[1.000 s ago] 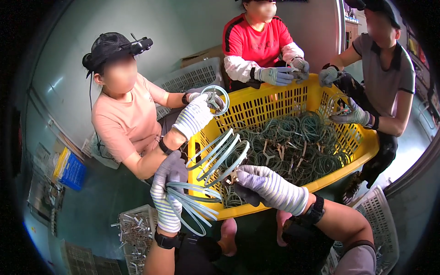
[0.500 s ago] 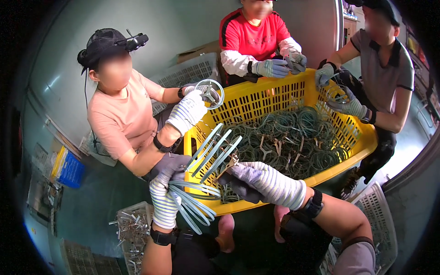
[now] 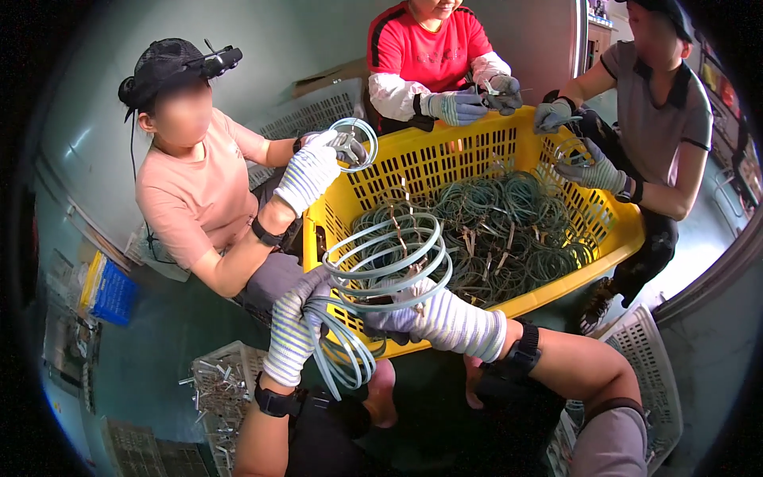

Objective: Assembling small wire rings and metal components into a larger sub-assembly.

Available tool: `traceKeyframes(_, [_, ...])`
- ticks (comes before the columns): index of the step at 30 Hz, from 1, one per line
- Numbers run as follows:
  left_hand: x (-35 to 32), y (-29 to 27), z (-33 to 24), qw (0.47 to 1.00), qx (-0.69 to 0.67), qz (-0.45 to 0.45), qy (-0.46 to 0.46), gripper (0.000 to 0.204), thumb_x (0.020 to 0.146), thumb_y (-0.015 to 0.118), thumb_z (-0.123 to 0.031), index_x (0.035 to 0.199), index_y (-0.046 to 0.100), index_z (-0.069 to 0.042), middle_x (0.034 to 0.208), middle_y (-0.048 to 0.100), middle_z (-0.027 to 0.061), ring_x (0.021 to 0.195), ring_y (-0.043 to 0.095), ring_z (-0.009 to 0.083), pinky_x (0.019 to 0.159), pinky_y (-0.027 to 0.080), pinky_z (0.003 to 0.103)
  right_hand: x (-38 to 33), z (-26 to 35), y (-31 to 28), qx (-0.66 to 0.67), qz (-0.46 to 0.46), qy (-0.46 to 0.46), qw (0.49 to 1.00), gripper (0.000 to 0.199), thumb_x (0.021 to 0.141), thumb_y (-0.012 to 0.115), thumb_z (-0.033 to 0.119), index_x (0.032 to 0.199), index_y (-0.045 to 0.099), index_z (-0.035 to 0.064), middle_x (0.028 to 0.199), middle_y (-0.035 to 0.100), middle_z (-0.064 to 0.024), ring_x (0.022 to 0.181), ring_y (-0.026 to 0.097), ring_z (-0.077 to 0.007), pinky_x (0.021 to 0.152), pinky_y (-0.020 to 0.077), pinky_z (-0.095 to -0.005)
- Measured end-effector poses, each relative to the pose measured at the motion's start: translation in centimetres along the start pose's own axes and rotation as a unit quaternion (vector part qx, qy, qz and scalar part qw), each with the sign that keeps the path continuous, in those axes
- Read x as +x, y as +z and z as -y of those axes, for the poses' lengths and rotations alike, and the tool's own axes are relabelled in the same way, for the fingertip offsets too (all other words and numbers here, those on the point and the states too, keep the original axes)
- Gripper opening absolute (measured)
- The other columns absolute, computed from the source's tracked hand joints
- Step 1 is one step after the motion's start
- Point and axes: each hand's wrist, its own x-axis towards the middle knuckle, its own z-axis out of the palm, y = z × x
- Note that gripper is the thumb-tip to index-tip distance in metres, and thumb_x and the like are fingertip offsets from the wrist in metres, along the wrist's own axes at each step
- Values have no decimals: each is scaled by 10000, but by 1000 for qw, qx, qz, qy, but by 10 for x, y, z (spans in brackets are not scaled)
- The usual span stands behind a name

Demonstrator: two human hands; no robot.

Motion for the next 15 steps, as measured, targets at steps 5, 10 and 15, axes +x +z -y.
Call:
traceKeyframes(5, [0, -4, -4, 997, 49, 23, 47, 431, 813, 510, 68, 1221, 576, -56, 1083, 650, 122, 979, 634, 216, 849, 493, 290, 3, 1, -5, 52, -41, 6, 998, 269, 871, 621, 327, 903, 631, 61, 713, 579, 10, 553, 492, -59, 488, 382, -201])
traceKeyframes(10, [6, -16, -9, 970, 136, -118, 164, 293, 864, 554, -93, 1144, 636, -67, 1171, 610, 113, 968, 619, 186, 793, 489, 282, 5, 1, -9, 153, -132, 12, 979, 278, 889, 593, 352, 934, 609, 78, 748, 607, -4, 550, 514, -54, 477, 361, -180])
traceKeyframes(15, [-6, -38, 13, 964, -32, -260, 48, 321, 900, 582, -317, 1034, 653, -35, 1015, 610, 33, 736, 529, 45, 602, 422, 179, 1, 1, -25, 270, -121, 17, 955, 263, 863, 650, 277, 1050, 594, 100, 891, 621, -8, 689, 556, -77, 580, 436, -202])
